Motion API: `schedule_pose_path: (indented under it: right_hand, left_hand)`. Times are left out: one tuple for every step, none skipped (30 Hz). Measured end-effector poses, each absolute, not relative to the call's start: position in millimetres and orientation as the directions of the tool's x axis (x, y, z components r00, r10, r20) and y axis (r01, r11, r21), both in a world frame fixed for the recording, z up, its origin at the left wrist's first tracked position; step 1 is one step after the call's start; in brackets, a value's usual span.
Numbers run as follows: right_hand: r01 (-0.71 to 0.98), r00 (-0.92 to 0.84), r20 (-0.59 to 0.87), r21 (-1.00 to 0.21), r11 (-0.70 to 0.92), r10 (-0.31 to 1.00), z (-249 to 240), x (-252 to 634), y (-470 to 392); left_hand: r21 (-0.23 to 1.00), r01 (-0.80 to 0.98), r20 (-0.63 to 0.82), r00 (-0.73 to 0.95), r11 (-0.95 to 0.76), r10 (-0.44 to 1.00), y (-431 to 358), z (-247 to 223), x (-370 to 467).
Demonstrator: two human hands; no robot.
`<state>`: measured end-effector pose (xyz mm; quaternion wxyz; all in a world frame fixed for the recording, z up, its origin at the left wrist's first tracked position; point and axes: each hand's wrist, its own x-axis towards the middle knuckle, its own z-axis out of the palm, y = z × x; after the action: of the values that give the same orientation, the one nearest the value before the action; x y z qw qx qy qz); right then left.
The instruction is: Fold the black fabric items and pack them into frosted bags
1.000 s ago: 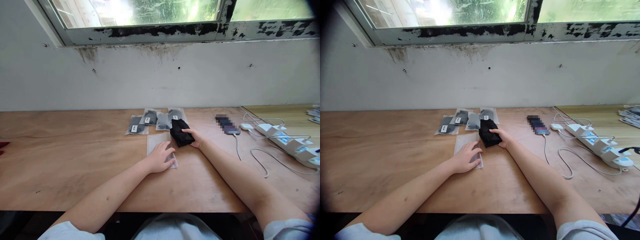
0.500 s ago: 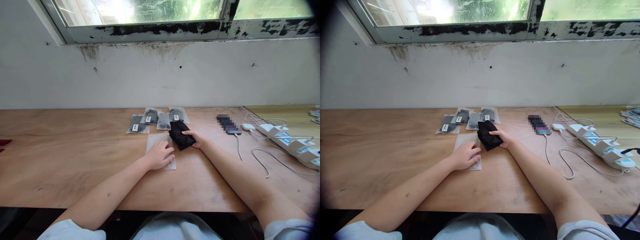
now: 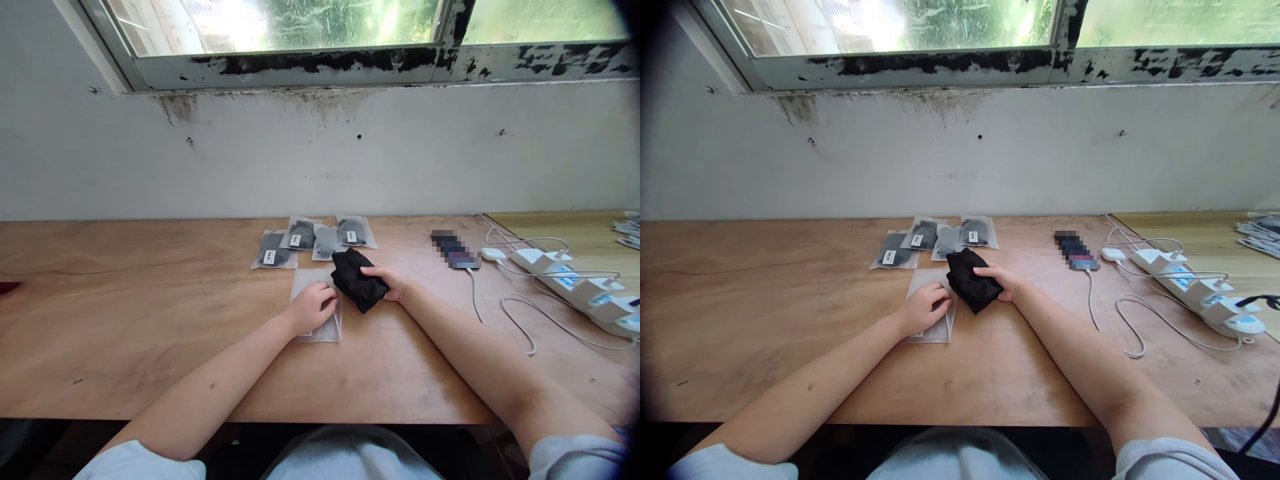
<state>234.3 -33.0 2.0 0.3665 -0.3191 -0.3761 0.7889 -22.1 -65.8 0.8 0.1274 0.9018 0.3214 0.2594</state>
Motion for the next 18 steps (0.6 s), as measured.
schedule_pose_path:
  right_hand:
    - [-0.329, -0.545, -0.222, -0.83, -0.45, 0.808, 2, 232, -35]
    - [-0.32, -0.56, -0.216, -0.834, -0.449, 0.8, 2, 230, -37]
    - [-0.309, -0.572, -0.212, -0.839, -0.448, 0.792, 2, 229, -39]
    - [-0.3, -0.582, -0.208, -0.843, -0.446, 0.786, 1, 227, -40]
    - [-0.293, -0.592, -0.207, -0.845, -0.447, 0.779, 1, 227, -40]
    - [-0.288, -0.602, -0.208, -0.844, -0.453, 0.771, 0, 227, -41]
    - [-0.286, -0.613, -0.211, -0.839, -0.463, 0.762, -1, 228, -40]
    - [-0.281, -0.623, -0.22, -0.833, -0.477, 0.751, -1, 229, -39]
    - [-0.27, -0.632, -0.235, -0.827, -0.494, 0.739, -2, 230, -39]
    - [-0.253, -0.639, -0.252, -0.823, -0.508, 0.726, -2, 231, -38]
    - [-0.23, -0.645, -0.27, -0.824, -0.518, 0.715, -2, 233, -37]
    - [-0.203, -0.65, -0.284, -0.829, -0.521, 0.705, -2, 234, -37]
    - [-0.177, -0.654, -0.292, -0.838, -0.517, 0.698, -1, 234, -37]
    - [-0.152, -0.659, -0.296, -0.847, -0.509, 0.691, 0, 235, -37]
    - [-0.132, -0.666, -0.296, -0.857, -0.499, 0.684, 1, 234, -38]
    - [-0.11, -0.674, -0.297, -0.865, -0.49, 0.676, 3, 234, -38]
    - [-0.086, -0.681, -0.302, -0.871, -0.483, 0.667, 5, 233, -39]
    - [-0.056, -0.687, -0.311, -0.878, -0.475, 0.656, 7, 231, -40]
  left_hand:
    - [0.416, 0.504, 0.413, 0.637, -0.757, 0.651, -66, 0, -22]
    - [0.435, 0.493, 0.438, 0.615, -0.753, 0.655, -67, 0, -23]
    - [0.449, 0.482, 0.458, 0.599, -0.752, 0.657, -68, 0, -23]
    - [0.455, 0.472, 0.475, 0.589, -0.755, 0.654, -70, 1, -24]
    - [0.455, 0.462, 0.488, 0.586, -0.761, 0.647, -72, 3, -25]
    - [0.452, 0.453, 0.501, 0.584, -0.769, 0.639, -73, 4, -25]
    - [0.448, 0.443, 0.517, 0.58, -0.776, 0.63, -75, 6, -26]
    - [0.447, 0.434, 0.539, 0.568, -0.782, 0.622, -76, 8, -27]
    - [0.447, 0.424, 0.563, 0.551, -0.788, 0.616, -77, 9, -28]
    - [0.447, 0.414, 0.59, 0.531, -0.793, 0.609, -77, 10, -28]
    - [0.447, 0.403, 0.615, 0.51, -0.799, 0.601, -77, 11, -29]
    - [0.445, 0.395, 0.638, 0.489, -0.804, 0.594, -78, 12, -29]
    - [0.441, 0.39, 0.657, 0.473, -0.808, 0.587, -78, 12, -30]
    - [0.435, 0.388, 0.672, 0.46, -0.812, 0.58, -78, 12, -30]
    - [0.425, 0.388, 0.685, 0.453, -0.818, 0.571, -79, 12, -30]
    - [0.412, 0.388, 0.696, 0.449, -0.824, 0.56, -80, 12, -30]
    - [0.397, 0.387, 0.706, 0.45, -0.832, 0.546, -80, 12, -30]
    - [0.382, 0.385, 0.715, 0.453, -0.84, 0.533, -81, 12, -30]
